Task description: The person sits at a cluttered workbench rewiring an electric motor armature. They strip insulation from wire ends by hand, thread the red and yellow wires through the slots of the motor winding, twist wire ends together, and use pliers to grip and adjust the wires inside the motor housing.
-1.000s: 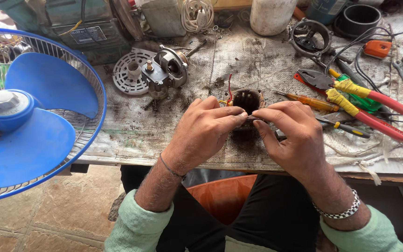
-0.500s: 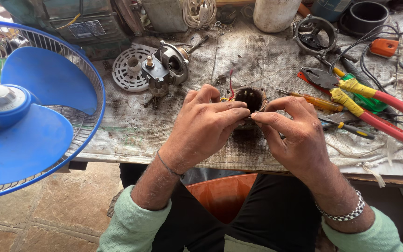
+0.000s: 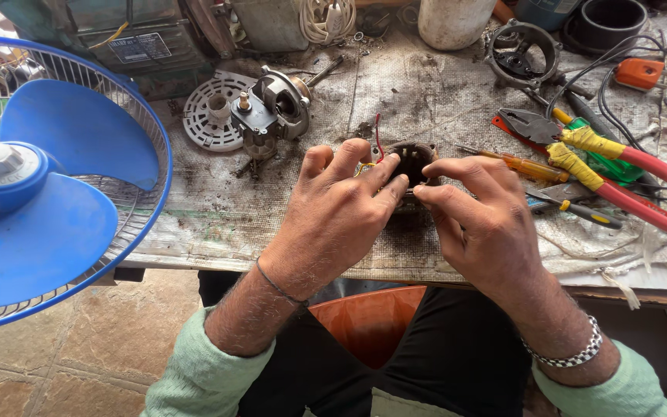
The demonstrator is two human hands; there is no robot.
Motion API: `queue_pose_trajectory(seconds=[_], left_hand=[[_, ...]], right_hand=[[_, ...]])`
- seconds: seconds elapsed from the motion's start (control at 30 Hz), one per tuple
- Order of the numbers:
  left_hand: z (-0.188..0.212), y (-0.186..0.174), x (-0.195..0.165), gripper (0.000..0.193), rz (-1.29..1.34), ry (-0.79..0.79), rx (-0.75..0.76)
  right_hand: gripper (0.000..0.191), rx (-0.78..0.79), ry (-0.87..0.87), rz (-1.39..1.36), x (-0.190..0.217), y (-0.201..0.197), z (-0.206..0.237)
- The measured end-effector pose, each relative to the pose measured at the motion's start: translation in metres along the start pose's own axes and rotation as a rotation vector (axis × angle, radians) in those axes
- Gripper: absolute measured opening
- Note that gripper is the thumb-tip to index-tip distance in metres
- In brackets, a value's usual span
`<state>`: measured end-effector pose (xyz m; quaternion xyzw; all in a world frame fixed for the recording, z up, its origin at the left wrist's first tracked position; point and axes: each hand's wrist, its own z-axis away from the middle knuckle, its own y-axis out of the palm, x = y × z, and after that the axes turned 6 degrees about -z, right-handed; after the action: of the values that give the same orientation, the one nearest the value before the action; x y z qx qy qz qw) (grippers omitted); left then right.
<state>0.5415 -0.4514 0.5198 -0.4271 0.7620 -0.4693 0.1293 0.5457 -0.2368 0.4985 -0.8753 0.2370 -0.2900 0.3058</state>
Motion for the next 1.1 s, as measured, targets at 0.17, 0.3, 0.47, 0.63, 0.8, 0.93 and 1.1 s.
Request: queue_pose_trajectory(seconds=[0.17, 0.3, 0.47, 0.63, 0.8, 0.93, 1.1], left_hand=[[-0.001, 0.0, 0.0, 0.026, 0.076, 0.009, -0.027], [-0.001, 0.001, 0.001, 0.028, 0.064, 0.017, -0.015], [-0.002, 0.002, 0.001, 0.028, 0.087, 0.015, -0.007], [-0.004, 0.002, 0.0, 0.028, 0.086, 0.005, -0.008], [-0.007, 0.002, 0.004, 0.028, 0.097, -0.002, -0.013], [-0.007, 0.006, 0.018, 0.038, 0.298, 0.019, -0.049], [0.004, 0.005, 0.056, 0.032, 0.79, -0.096, -0.172]], right_hand=[[0.022, 0.004, 0.041, -0.085, 0.004, -0.001, -0.003], [0.026, 0.021, 0.024, -0.094, 0.01, -0.007, -0.007], [0.022, 0.022, 0.023, -0.007, 0.015, -0.007, -0.012], [0.019, 0.023, 0.17, -0.147, 0.013, -0.001, -0.016], [0.019, 0.049, 0.252, -0.169, 0.008, -0.003, -0.022], [0.019, 0.065, 0.281, -0.186, 0.001, -0.004, -0.034], [0.024, 0.099, 0.349, -0.269, -0.006, -0.002, -0.044]])
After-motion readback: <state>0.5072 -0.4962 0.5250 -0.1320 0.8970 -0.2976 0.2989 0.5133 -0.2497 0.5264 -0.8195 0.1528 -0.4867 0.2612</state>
